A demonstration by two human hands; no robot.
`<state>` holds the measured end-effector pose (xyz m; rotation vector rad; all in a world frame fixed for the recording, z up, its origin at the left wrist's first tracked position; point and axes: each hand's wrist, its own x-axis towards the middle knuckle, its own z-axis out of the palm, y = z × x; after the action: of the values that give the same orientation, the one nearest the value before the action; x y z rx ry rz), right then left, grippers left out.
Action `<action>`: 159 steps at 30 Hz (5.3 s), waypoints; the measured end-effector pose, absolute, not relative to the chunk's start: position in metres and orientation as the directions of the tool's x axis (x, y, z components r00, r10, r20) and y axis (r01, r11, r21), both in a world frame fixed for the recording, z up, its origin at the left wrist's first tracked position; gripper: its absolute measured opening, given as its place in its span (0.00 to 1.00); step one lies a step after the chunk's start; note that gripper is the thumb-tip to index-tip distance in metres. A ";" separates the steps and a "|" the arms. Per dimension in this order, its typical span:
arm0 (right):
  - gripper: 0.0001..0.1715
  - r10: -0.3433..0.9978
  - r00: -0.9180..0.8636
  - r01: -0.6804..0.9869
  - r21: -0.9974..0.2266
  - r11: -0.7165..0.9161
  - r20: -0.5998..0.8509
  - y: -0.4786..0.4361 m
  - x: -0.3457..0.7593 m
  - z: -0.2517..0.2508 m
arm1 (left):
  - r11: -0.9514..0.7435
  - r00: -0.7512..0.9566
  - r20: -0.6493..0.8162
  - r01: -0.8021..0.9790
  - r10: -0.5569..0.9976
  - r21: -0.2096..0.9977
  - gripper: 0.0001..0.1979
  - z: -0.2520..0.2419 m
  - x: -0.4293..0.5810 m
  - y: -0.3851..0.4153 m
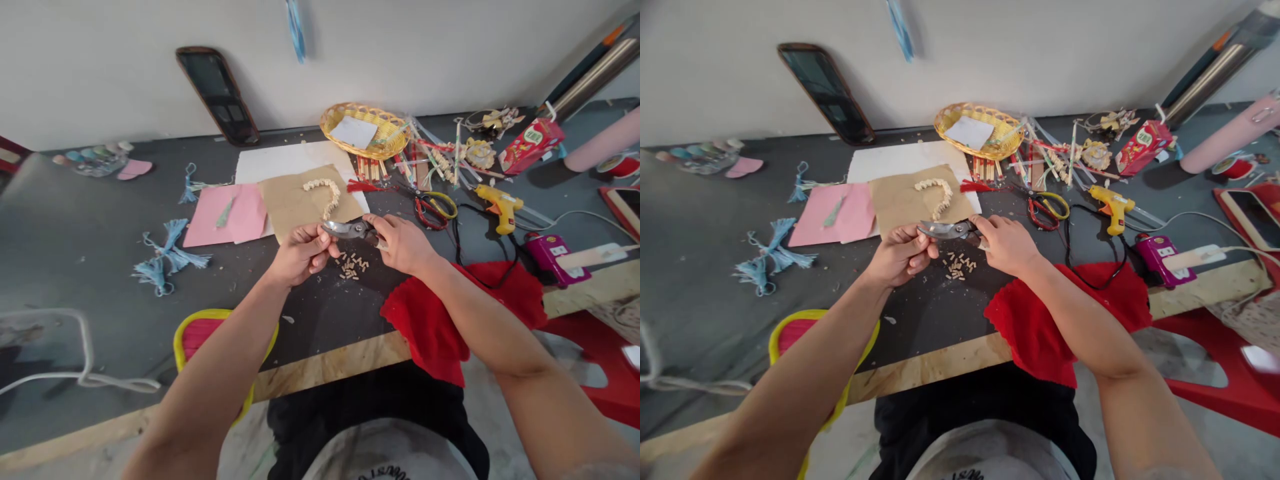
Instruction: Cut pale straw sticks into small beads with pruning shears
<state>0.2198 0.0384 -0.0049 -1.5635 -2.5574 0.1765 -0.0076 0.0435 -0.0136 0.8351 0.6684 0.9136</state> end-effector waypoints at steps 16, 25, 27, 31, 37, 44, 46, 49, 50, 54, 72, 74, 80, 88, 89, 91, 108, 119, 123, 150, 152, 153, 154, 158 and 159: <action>0.34 0.851 -0.520 0.833 -0.174 0.525 0.075 0.042 0.225 -0.008 | 0.466 0.641 -0.156 -0.350 0.752 0.813 0.09 -0.015 -0.016 0.043; 0.27 0.891 -0.449 0.865 -0.216 0.453 0.072 0.035 0.218 -0.004 | 0.438 0.568 -0.149 -0.416 0.810 0.797 0.10 -0.015 -0.015 0.044; 0.27 0.905 -0.419 0.882 -0.202 0.426 0.077 0.036 0.218 -0.005 | 0.389 0.500 -0.139 -0.440 0.855 0.809 0.12 -0.015 -0.010 0.043; 0.28 0.918 -0.386 0.901 -0.178 0.396 0.087 0.039 0.220 -0.008 | 0.261 0.359 -0.091 -0.460 0.929 0.849 0.13 -0.014 -0.001 0.043; 0.31 0.892 -0.446 0.877 -0.165 0.452 0.076 0.041 0.224 -0.009 | 0.284 0.385 -0.126 -0.389 0.914 0.876 0.14 -0.012 -0.003 0.043; 0.28 0.896 -0.440 0.867 -0.234 0.440 0.056 0.038 0.220 -0.006 | 0.335 0.444 -0.130 -0.421 0.886 0.843 0.11 -0.014 -0.007 0.044; 0.26 0.904 -0.425 0.878 -0.222 0.424 0.047 0.036 0.218 -0.004 | 0.341 0.450 -0.126 -0.437 0.884 0.832 0.11 -0.014 -0.008 0.044; 0.26 0.908 -0.417 0.888 -0.192 0.418 0.048 0.035 0.217 -0.003 | 0.351 0.464 -0.127 -0.439 0.877 0.827 0.10 -0.014 -0.010 0.043; 0.27 0.903 -0.426 0.885 -0.182 0.428 0.055 0.035 0.218 -0.003 | 0.359 0.473 -0.130 -0.434 0.871 0.827 0.10 -0.013 -0.010 0.043; 0.33 0.874 -0.481 0.858 -0.166 0.486 0.075 0.040 0.223 -0.006 | 0.415 0.549 -0.152 -0.395 0.822 0.820 0.10 -0.012 -0.012 0.043; 0.28 0.923 -0.374 0.900 -0.207 0.384 0.088 0.039 0.219 -0.008 | 0.256 0.325 -0.104 -0.469 0.940 0.845 0.12 -0.013 -0.003 0.044; 0.30 0.921 -0.383 0.901 -0.187 0.390 0.076 0.040 0.220 -0.008 | 0.240 0.311 -0.100 -0.452 0.945 0.859 0.13 -0.014 -0.003 0.045; 0.32 0.885 -0.464 0.869 -0.169 0.465 0.044 0.043 0.226 -0.006 | 0.307 0.401 -0.148 -0.368 0.904 0.878 0.11 -0.012 -0.009 0.045; 0.26 0.893 -0.444 0.866 -0.221 0.449 0.074 0.039 0.221 -0.007 | 0.338 0.432 -0.152 -0.393 0.889 0.855 0.11 -0.007 -0.012 0.044; 0.26 0.898 -0.434 0.873 -0.213 0.439 0.073 0.037 0.220 -0.006 | 0.336 0.433 -0.150 -0.393 0.889 0.856 0.11 -0.007 -0.013 0.043; 0.26 0.907 -0.416 0.887 -0.193 0.421 0.067 0.036 0.220 -0.005 | 0.335 0.435 -0.151 -0.384 0.888 0.861 0.11 -0.006 -0.013 0.043; 0.24 0.890 -0.448 0.875 -0.165 0.456 0.084 0.038 0.222 -0.001 | 0.422 0.591 -0.124 -0.398 0.797 0.815 0.08 -0.008 -0.019 0.042; 0.29 0.895 -0.430 0.874 -0.191 0.446 0.121 0.042 0.225 -0.009 | 0.270 0.376 -0.112 -0.398 0.920 0.877 0.14 -0.013 -0.004 0.042; 0.32 0.885 -0.458 0.868 -0.174 0.465 0.082 0.043 0.227 -0.009 | 0.280 0.381 -0.131 -0.368 0.915 0.887 0.13 -0.013 -0.005 0.042; 0.36 0.872 -0.479 0.851 -0.188 0.490 0.104 0.044 0.233 -0.004 | 0.477 0.607 -0.089 -0.515 0.790 0.712 0.07 -0.009 -0.019 0.042; 0.34 0.916 -0.363 0.891 -0.225 0.395 0.169 0.046 0.236 -0.006 | 0.452 0.571 -0.098 -0.522 0.815 0.723 0.07 -0.009 -0.019 0.043; 0.34 0.935 -0.296 0.907 -0.247 0.340 0.197 0.048 0.238 -0.007 | 0.445 0.558 -0.106 -0.519 0.823 0.730 0.06 -0.009 -0.018 0.044; 0.34 0.948 -0.233 0.921 -0.264 0.287 0.217 0.050 0.240 -0.008 | 0.441 0.549 -0.113 -0.514 0.828 0.736 0.06 -0.009 -0.018 0.045; 0.40 0.971 -0.061 0.960 -0.254 0.120 0.232 0.058 0.251 -0.012 | 0.424 0.530 -0.131 -0.481 0.838 0.767 0.08 -0.010 -0.014 0.044; 0.42 0.972 -0.038 0.965 -0.243 0.095 0.231 0.060 0.254 -0.014 | 0.418 0.527 -0.133 -0.470 0.840 0.777 0.08 -0.010 -0.013 0.044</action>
<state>0.2541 0.0595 -0.0136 -1.9107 -2.0467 0.0285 -0.0127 0.0439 -0.0102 0.7531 0.5641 0.8780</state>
